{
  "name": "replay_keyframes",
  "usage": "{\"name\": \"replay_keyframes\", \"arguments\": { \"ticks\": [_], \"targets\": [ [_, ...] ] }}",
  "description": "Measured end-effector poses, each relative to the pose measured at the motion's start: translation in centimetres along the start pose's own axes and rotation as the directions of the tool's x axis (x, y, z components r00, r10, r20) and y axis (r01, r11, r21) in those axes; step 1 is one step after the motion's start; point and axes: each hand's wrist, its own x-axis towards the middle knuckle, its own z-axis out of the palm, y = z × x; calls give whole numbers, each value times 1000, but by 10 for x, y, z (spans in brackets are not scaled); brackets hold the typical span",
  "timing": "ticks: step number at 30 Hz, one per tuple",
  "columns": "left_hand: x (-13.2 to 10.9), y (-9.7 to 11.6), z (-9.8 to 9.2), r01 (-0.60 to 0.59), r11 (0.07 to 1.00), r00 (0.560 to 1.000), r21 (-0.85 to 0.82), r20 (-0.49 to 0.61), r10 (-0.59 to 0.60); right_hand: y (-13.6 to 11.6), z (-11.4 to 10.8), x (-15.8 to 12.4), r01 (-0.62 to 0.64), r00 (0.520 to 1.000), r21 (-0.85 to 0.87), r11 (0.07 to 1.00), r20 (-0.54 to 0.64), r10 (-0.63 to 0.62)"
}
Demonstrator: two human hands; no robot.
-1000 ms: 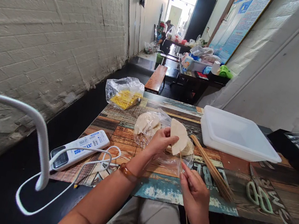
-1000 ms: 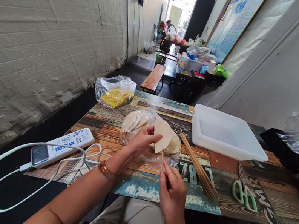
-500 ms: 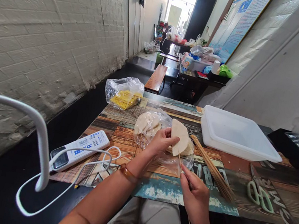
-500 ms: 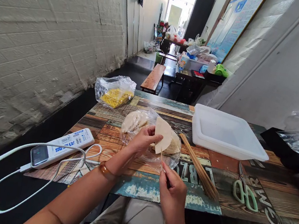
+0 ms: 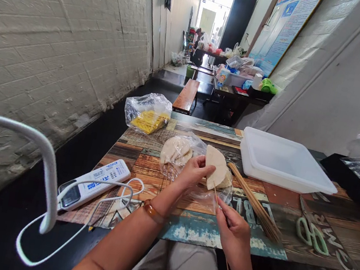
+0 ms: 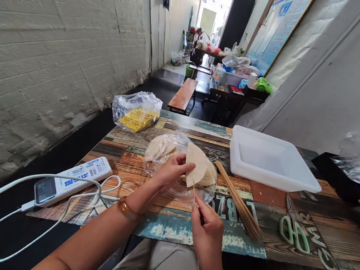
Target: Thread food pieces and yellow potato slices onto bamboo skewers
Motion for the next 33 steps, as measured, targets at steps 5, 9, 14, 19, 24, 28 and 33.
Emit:
{"name": "replay_keyframes", "arguments": {
  "ticks": [5,9,14,19,24,28,33],
  "targets": [
    [-1,1,1,-19,999,1000,26,-4,19,1,2,2,-1,1000,39,999,-11,2],
    [-1,1,0,-37,995,999,89,-4,38,4,3,3,8,999,49,999,-33,-6],
    [1,-2,-2,-73,975,997,210,-10,77,6,6,5,-3,1000,65,998,3,3],
    [2,-3,-3,-84,965,996,249,-3,88,4,10,10,-5,1000,68,998,-20,6],
    [3,-7,-2,-50,975,998,217,-20,56,1,12,15,-6,999,68,998,-38,8],
    [1,-7,-1,0,993,998,120,-55,6,0,11,14,45,998,44,998,-44,-43],
    [-3,-2,1,98,994,995,51,-34,-96,1,10,11,87,994,5,996,-66,-87]
  ]
}}
